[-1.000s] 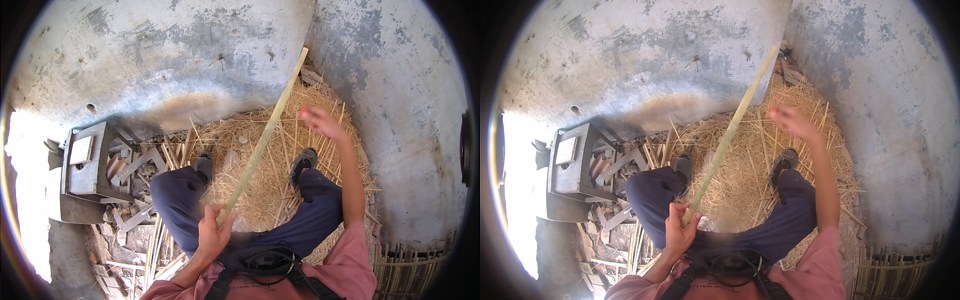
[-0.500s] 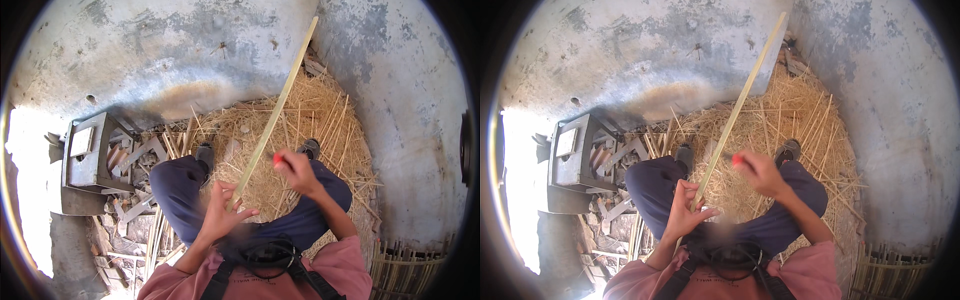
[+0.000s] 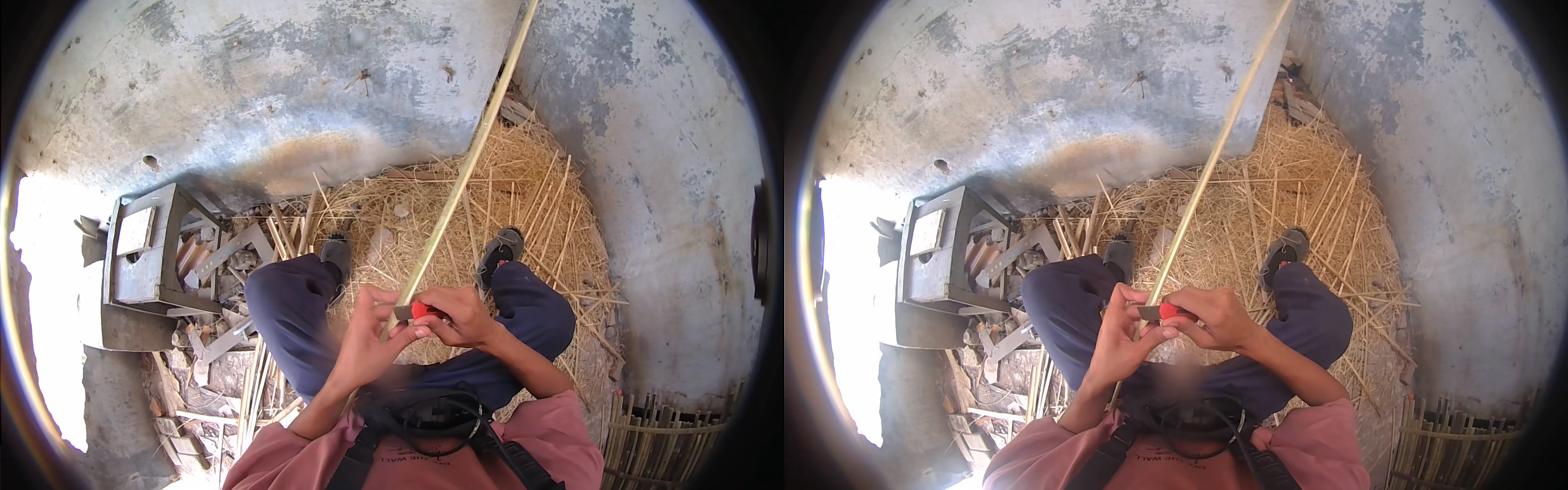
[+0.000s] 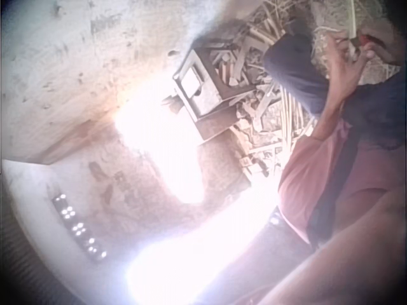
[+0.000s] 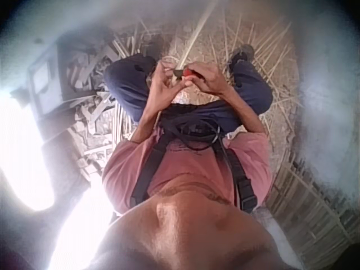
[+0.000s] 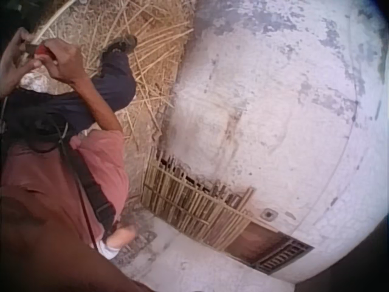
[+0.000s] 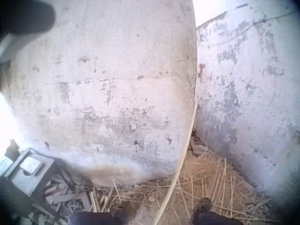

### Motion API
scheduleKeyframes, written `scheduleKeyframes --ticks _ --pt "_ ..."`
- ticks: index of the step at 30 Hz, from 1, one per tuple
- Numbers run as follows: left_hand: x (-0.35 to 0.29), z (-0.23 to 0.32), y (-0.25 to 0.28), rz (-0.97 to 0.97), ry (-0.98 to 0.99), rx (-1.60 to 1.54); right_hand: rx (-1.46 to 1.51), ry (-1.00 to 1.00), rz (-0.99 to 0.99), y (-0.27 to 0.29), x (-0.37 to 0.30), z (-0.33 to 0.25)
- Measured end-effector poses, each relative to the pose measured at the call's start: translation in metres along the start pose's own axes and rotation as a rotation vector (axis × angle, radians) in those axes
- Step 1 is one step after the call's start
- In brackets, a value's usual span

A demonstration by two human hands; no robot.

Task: The person uses a utility knife to shave thin strips of wood from a long piece of bamboo, repeatedly running the blade down the edge of the wood while holding it by hand.

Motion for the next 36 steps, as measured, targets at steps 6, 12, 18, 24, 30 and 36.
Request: scheduleKeyframes --ticks 6,12,18,24,30,36 --pt "-0.008 -0.004 -0.005 0.083 -0.055 0.181 -0.077 -0.002 0.03 0.003 0.007 -0.012" --pt "-0.013 0.014 -0.009 0.167 -0.1 0.656 -0.122 -0.071 0.059 0.004 0.007 -0.02" --pt "-0.006 0.003 -0.006 0.128 -0.153 0.804 -0.198 -0.154 0.072 0.006 0.008 -0.026" --pt "-0.004 0.011 -0.01 0.17 -0.174 0.719 -0.267 -0.187 0.071 0.009 0.009 -0.032" --pt "-0.001 0.008 -0.01 0.197 -0.153 0.794 -0.308 -0.206 0.107 0.01 0.009 -0.032" --pt "-0.001 0.009 -0.008 0.136 -0.119 0.74 -0.161 -0.227 0.058 0.015 0.014 -0.031"
Point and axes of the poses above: each hand's wrist, its own x-axis towards the middle knuckle, its own y-axis out of the back of the hand, z = x × y, the point moved 4 cm from there along x, towards the middle knuckle, and after that the axes turned 7 degrees about x, right-handed, at the moved point
